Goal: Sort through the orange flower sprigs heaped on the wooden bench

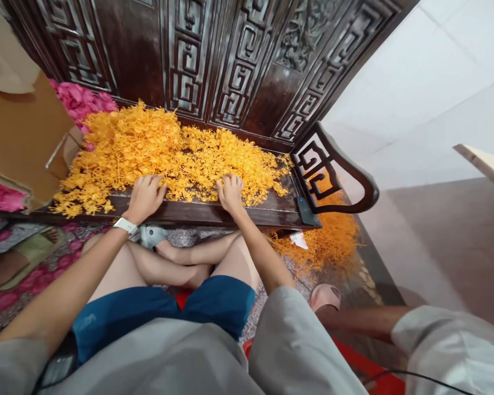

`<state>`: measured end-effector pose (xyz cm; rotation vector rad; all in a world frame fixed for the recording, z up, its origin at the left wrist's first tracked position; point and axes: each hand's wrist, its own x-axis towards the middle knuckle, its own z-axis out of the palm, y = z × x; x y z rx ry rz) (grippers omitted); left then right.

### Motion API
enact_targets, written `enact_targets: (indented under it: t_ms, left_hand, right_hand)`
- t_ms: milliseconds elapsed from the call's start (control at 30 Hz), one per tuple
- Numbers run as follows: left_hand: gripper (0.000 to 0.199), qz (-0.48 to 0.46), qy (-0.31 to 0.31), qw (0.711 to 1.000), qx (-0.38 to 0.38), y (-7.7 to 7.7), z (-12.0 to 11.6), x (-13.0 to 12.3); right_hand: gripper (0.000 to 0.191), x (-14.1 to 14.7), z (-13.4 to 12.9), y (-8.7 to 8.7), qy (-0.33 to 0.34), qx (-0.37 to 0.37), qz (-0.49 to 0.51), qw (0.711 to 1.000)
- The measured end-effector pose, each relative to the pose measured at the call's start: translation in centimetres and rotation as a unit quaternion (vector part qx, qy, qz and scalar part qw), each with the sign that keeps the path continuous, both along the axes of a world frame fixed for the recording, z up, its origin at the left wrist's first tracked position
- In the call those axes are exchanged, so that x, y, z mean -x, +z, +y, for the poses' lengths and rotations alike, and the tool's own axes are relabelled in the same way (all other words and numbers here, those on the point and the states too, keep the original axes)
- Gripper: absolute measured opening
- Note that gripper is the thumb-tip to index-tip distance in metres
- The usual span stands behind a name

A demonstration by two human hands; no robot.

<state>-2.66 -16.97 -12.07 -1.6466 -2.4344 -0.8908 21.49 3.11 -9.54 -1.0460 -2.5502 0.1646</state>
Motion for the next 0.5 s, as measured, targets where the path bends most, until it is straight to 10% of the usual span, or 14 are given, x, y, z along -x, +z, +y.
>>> enact_targets:
  t_ms: [267,500]
  left_hand:
    - [0.057,0.030,-0.038,0.997,0.056,-1.3,0.3,-4.7]
    - [0.057,0.036,-0.044,0.995,0.081,-0.9,0.0,-4.5]
  right_hand:
    - [0.047,13.8,2.7,3.3,0.047,0.140,-0.073,0.986]
    - [0.032,13.1,4.6,5.8,0.022,0.164,-0.032,0.986]
